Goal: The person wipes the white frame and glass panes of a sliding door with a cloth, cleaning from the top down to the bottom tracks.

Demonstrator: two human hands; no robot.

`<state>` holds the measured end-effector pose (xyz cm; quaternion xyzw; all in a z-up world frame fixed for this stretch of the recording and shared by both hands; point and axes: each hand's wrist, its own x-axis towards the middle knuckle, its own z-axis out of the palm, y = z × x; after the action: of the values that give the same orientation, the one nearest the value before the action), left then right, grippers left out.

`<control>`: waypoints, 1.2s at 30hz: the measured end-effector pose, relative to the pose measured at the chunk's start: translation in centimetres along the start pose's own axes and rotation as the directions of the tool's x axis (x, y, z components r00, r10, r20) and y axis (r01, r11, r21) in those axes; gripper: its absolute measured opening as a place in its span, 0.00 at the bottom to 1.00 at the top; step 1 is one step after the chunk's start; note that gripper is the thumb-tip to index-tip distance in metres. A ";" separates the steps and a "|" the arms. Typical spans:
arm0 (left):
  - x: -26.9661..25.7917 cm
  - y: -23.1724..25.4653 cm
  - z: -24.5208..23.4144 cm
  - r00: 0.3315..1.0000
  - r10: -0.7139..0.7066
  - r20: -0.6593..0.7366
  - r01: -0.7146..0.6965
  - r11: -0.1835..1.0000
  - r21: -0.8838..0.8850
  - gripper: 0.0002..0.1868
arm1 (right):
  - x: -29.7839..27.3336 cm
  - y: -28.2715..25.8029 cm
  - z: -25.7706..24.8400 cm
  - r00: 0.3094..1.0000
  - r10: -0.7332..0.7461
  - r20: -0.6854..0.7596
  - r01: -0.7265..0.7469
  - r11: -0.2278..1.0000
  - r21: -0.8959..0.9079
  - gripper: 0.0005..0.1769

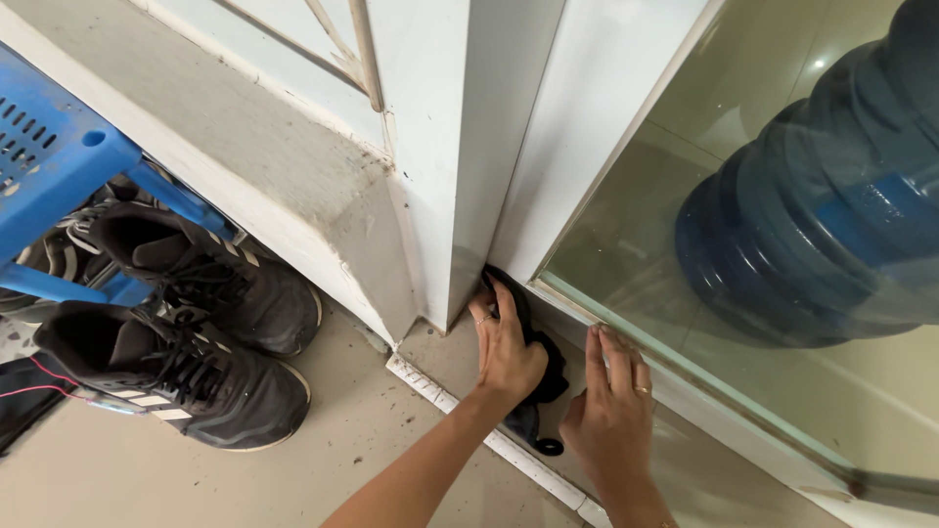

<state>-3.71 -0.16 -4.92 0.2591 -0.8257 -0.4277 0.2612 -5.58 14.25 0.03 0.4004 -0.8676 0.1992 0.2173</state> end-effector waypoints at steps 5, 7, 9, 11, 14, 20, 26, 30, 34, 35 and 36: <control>-1.8 3.2 -1.2 0.962 -0.173 0.212 0.175 0.985 0.011 0.57 | 0.0 -0.1 0.2 0.999 -0.015 -0.034 0.016 1.000 0.023 0.39; -1.6 3.5 -1.1 0.972 -0.094 0.215 0.103 0.994 -0.033 0.58 | 0.2 0.1 0.2 0.998 -0.018 -0.057 0.020 0.999 0.039 0.39; -0.5 2.9 -0.8 0.949 -0.203 0.243 0.195 0.979 0.055 0.59 | 0.1 0.3 0.1 1.000 -0.014 -0.013 0.014 1.000 0.005 0.39; 0.1 1.8 -1.3 0.979 -0.140 0.149 0.134 0.990 0.052 0.58 | 0.0 0.3 0.1 1.000 -0.017 -0.018 0.017 1.000 0.000 0.39; -0.5 0.8 -1.2 0.996 -0.073 0.052 0.071 0.996 0.053 0.57 | -0.3 0.1 0.4 1.000 0.001 -0.028 0.000 1.000 0.006 0.39; 0.8 -3.2 1.4 0.938 -0.271 0.215 0.240 0.958 0.156 0.53 | -0.1 0.0 0.5 0.999 0.014 -0.043 -0.014 1.000 -0.006 0.38; 1.5 -2.4 1.5 0.931 -0.300 0.207 0.283 0.953 0.108 0.50 | -0.1 -0.2 0.2 1.000 0.028 -0.011 -0.028 1.000 0.012 0.40; 0.3 0.6 1.3 0.942 -0.229 0.244 0.224 0.973 0.047 0.55 | -0.2 -0.2 0.6 0.999 0.040 -0.021 -0.039 0.999 0.010 0.39; 1.3 -0.3 1.7 0.905 -0.323 0.278 0.333 0.943 0.012 0.56 | -0.1 -0.2 0.5 0.998 0.053 -0.020 -0.053 0.998 0.023 0.39; 2.2 -0.8 1.5 0.884 -0.380 0.271 0.400 0.916 -0.019 0.52 | 0.0 -0.1 0.3 0.999 0.024 -0.033 -0.023 0.999 0.030 0.39; 2.7 -1.1 1.3 0.860 -0.435 0.267 0.464 0.885 -0.050 0.50 | 0.1 -0.1 0.2 0.999 -0.006 -0.047 0.007 0.999 0.037 0.40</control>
<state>-6.31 -1.74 -5.94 0.3739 -0.7429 -0.5517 0.0629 -5.59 14.10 -0.05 0.4025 -0.8571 0.2240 0.2305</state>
